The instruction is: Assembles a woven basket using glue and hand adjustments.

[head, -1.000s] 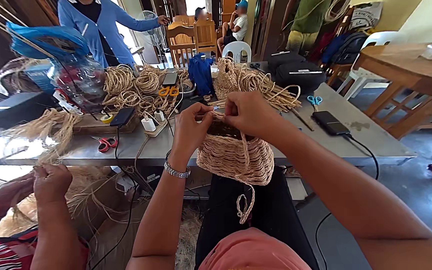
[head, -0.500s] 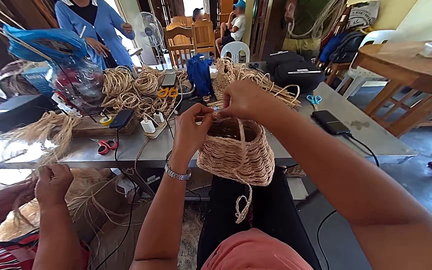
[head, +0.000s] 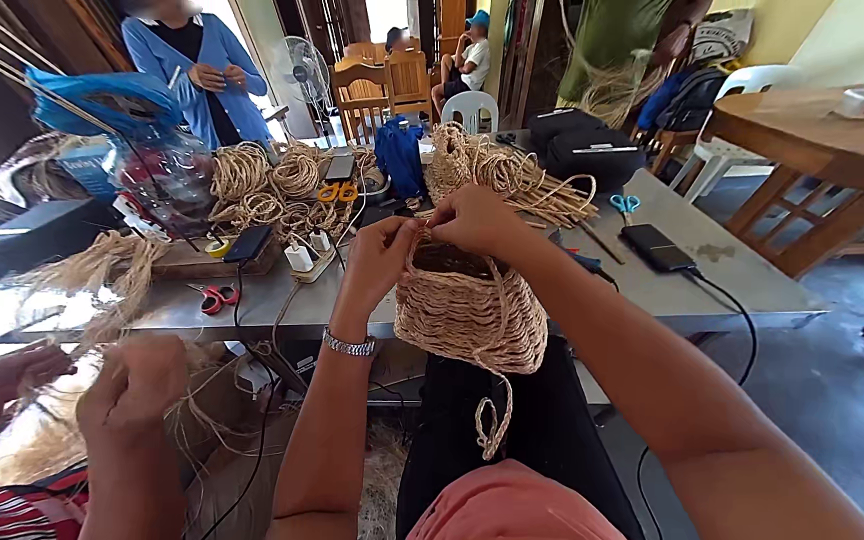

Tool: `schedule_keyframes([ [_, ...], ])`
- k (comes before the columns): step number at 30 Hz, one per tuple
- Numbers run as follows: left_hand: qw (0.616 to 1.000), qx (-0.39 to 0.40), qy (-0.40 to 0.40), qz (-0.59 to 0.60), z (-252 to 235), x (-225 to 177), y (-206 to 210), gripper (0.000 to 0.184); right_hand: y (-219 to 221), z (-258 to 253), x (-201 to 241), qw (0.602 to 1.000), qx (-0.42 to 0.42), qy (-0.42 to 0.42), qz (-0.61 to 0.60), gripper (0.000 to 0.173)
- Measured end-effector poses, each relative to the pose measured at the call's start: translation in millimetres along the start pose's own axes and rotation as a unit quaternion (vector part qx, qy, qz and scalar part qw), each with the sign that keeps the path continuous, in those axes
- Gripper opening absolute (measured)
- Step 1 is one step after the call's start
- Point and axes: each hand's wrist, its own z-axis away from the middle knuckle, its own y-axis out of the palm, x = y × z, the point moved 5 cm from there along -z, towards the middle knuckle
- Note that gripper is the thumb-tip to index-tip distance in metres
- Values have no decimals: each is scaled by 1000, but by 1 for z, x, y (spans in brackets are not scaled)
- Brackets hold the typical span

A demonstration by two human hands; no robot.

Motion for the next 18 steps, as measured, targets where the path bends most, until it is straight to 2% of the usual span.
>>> schedule_keyframes([
  [3, 993, 26, -42, 108, -1, 6, 2, 41, -1, -4, -2, 1000, 10, 5, -4, 19],
  [5, 994, 29, -35, 97, 2, 4, 2, 41, -2, -6, -3, 1000, 17, 10, -8, 20],
  [8, 998, 29, -1, -48, -5, -5, 2, 34, 0, -10, -7, 1000, 18, 13, -19, 22],
  [10, 987, 26, 19, -158, -9, -9, 1, 30, 4, -13, -10, 1000, 7, 4, -25, 27],
  [16, 942, 98, -51, -317, -29, -13, -1, 30, 9, -7, -9, 1000, -6, -11, -15, 25],
  [18, 927, 128, -63, -346, -30, -11, -2, 36, 12, -4, -8, 1000, -21, -14, -17, 25],
])
